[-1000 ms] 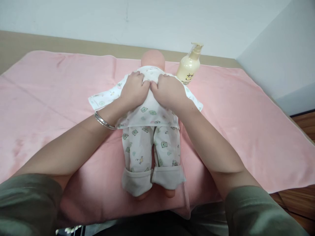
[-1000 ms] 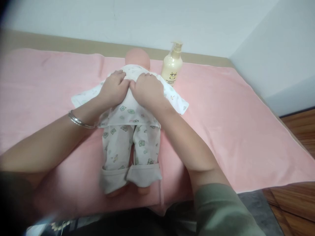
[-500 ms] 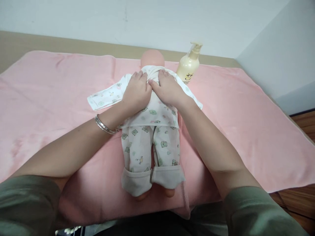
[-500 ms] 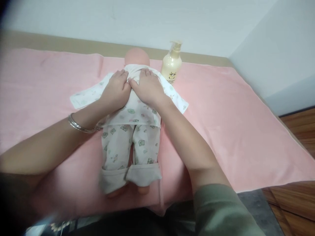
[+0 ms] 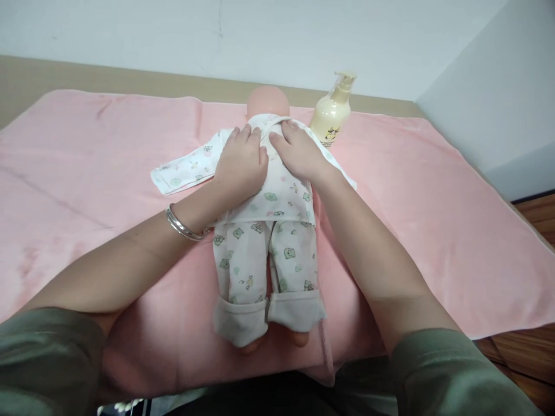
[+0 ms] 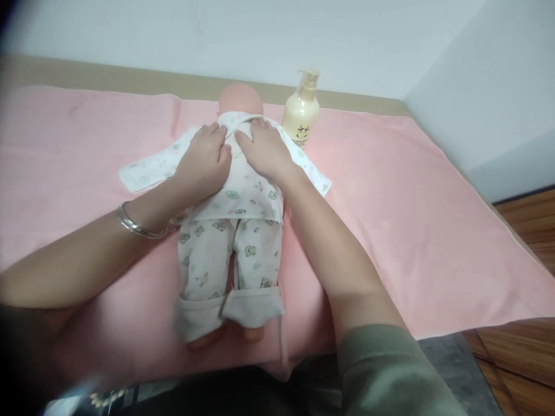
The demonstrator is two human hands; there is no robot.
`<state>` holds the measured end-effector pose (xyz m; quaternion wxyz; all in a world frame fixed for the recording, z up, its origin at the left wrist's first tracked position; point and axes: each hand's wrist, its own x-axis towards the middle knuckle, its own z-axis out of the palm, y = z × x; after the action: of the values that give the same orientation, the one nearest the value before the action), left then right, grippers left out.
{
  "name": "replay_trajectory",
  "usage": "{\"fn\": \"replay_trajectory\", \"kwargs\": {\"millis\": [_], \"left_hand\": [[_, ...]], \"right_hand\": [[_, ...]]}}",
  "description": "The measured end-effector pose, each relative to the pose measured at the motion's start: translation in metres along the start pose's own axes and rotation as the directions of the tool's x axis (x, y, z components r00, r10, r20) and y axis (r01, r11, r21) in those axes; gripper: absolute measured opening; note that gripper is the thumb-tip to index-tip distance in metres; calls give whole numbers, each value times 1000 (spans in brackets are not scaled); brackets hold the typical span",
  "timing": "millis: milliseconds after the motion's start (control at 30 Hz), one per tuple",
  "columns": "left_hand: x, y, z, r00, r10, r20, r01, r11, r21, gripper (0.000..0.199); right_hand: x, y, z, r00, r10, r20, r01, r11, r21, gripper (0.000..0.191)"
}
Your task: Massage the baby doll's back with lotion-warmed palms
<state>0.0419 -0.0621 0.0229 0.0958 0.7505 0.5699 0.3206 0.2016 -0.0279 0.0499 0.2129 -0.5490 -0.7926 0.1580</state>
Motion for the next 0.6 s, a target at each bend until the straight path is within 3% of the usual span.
{"fn": "replay_trajectory", "kwargs": {"millis": [100, 200, 333, 433, 600], "left_hand": [[6, -7, 1, 1000, -7, -13, 6, 999, -36, 45], [16, -21, -1, 999, -6, -36, 1, 991, -137, 31], [24, -30, -9, 998, -65, -15, 60, 968, -242, 27], [19, -23, -10, 997, -81, -12, 78, 981, -180, 32], [0, -5, 2, 996, -12, -93, 10, 1000, -23, 49]], "right_hand": [[-9, -16, 1, 999, 44, 9, -43, 992, -119, 66], [-28, -46, 6, 997, 71, 1, -69, 970, -233, 62], [-45, -71, 18, 990, 134, -36, -139, 962, -234, 64], [-40, -61, 18, 997, 75, -33, -80, 976, -204, 60], [-9, -18, 4, 1000, -15, 18, 16, 995, -101, 63]]}}
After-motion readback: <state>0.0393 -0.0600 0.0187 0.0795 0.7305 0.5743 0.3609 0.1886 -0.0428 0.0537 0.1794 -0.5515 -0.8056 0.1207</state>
